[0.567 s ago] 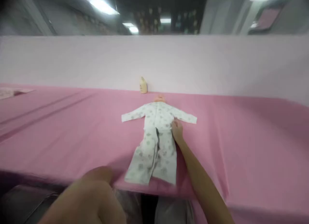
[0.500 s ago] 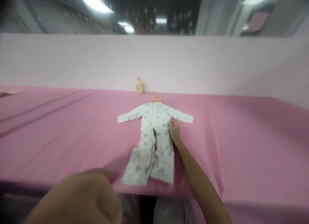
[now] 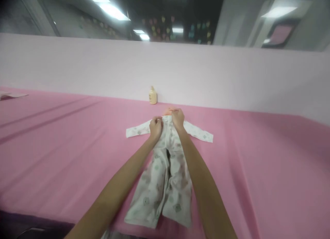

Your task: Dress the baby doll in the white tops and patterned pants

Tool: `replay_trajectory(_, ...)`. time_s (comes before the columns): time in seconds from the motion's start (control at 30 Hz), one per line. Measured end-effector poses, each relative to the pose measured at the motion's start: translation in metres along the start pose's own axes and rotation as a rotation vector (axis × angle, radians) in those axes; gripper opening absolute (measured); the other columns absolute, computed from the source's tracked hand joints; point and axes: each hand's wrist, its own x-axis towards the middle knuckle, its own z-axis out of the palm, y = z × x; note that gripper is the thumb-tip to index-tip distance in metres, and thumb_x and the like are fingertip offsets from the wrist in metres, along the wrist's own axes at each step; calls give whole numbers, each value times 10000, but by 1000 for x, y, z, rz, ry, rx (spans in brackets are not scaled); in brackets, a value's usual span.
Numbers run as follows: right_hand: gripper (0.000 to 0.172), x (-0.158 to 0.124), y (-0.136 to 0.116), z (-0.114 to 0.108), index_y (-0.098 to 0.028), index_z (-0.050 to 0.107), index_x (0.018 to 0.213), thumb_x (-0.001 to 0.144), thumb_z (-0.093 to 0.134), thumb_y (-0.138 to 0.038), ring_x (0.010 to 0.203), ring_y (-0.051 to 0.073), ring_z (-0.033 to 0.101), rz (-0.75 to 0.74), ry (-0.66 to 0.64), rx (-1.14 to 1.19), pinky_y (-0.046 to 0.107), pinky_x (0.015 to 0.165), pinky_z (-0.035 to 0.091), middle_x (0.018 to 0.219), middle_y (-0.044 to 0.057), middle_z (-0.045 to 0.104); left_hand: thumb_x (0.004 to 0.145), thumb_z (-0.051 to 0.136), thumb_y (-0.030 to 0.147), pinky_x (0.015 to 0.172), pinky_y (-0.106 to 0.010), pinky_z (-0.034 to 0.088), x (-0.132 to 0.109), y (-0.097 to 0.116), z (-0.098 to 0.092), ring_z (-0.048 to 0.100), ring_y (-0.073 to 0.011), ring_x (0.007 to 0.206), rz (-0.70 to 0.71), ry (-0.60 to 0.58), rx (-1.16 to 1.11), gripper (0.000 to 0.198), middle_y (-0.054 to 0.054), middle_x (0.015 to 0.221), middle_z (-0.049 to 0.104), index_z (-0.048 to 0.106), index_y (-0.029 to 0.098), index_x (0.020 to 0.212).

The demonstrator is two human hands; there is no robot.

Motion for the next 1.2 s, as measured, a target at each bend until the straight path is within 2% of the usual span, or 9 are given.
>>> replay_trajectory(0.07,164,4,-1,15,-179,580,767,700,430,-185,722,194,569,39,-13,-77,300,687,428,728,41,610,819,427,209,697,-257,444,3,-18,1,589,-141,730,22,-26,141,203,-8,744,638,604,179,912)
replay_trajectory(0.13,158,1,1,23,-171,598,708,695,441,-164,762,225,579,46,-22,-145,326,714,423,743,76,613,811,456,232,728,-264,448,4,-22,0,614,-158,800,99,-114,334,198,-14,826,680,637,203,885)
replay_trajectory(0.27,204,-10,10,23,-155,634,661,715,438,-178,802,259,583,9,-42,-209,348,727,411,791,127,619,848,411,254,751,-307,466,12,-13,9,642,-213,864,157,-191,795,270,-70,905,703,673,205,888)
replay_trajectory(0.4,241,-12,23,14,-162,659,710,722,428,-229,778,231,576,-32,-48,-156,326,732,407,778,97,642,896,351,307,750,-340,490,25,-5,30,655,-254,904,115,-224,992,347,-134,953,695,655,154,966)
replay_trajectory(0.53,246,-7,32,7,-174,638,714,716,423,-294,764,215,568,67,-12,10,311,728,401,777,74,662,931,310,328,745,-324,494,32,0,50,668,-237,876,163,-280,1054,370,-133,923,693,621,139,1001)
replay_trajectory(0.63,217,-6,32,5,-181,612,690,695,425,-292,755,208,562,120,-28,51,304,721,396,778,65,664,938,294,319,741,-316,490,32,0,54,666,-228,870,167,-297,1054,366,-123,921,691,617,152,973)
replay_trajectory(0.8,203,-6,26,5,-185,601,656,688,413,-255,729,198,558,110,-82,38,301,708,402,750,50,662,927,312,362,750,-332,482,34,-2,49,654,-236,887,138,-232,999,346,-123,962,686,571,166,1046)
replay_trajectory(1.07,169,-3,23,2,-180,672,741,661,527,-213,747,181,608,145,-133,138,291,742,449,765,27,685,900,379,301,755,-330,460,41,-5,43,638,-240,925,166,-262,941,274,-80,987,690,602,234,1045)
replay_trajectory(1.2,125,-2,24,3,-177,647,735,711,528,-208,731,178,602,57,-145,67,311,748,452,775,37,685,911,362,308,748,-325,453,43,-9,41,633,-234,912,174,-261,920,268,-79,975,683,592,229,1024)
